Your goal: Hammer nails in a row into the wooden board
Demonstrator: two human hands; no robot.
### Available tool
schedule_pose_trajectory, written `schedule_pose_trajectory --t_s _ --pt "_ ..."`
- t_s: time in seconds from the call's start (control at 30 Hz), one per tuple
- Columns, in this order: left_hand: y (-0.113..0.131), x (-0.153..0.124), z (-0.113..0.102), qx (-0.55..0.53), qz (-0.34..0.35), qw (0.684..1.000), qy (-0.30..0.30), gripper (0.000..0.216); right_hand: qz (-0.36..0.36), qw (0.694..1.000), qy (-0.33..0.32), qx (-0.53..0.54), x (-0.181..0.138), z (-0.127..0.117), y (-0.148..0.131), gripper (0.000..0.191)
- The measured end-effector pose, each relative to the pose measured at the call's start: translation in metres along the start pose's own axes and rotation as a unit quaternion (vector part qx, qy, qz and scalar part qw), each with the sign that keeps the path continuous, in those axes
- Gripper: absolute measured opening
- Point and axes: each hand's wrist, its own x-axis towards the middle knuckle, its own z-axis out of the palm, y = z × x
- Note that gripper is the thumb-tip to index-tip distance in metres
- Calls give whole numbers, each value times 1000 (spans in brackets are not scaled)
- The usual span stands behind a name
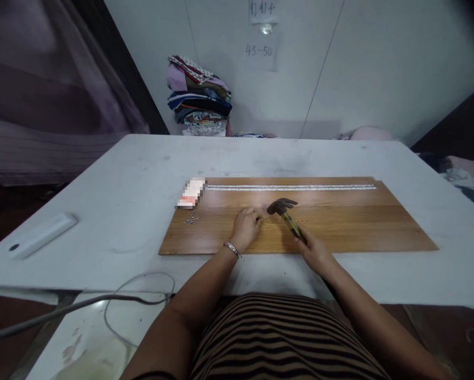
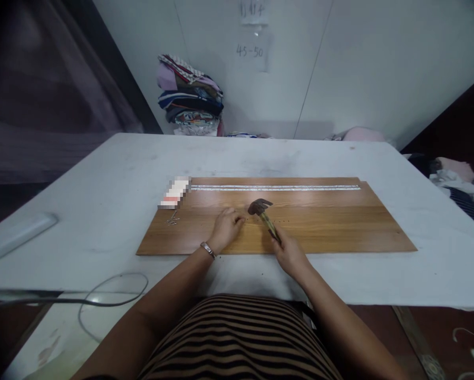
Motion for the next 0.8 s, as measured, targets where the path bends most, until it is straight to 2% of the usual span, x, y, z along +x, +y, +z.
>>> schedule_pose_trajectory --t_s 0.33,0.5,0.8 --pt "2 -1 2 87 36 995 -28 12 34 998 38 34 -2 -8 15 51" --pt "5 0 0 82 24 996 -32 14 46 997 42 36 -3 -9 19 51" --pt "6 1 -4 69 23 997 -36 15 27 998 34 53 -1 -7 18 53"
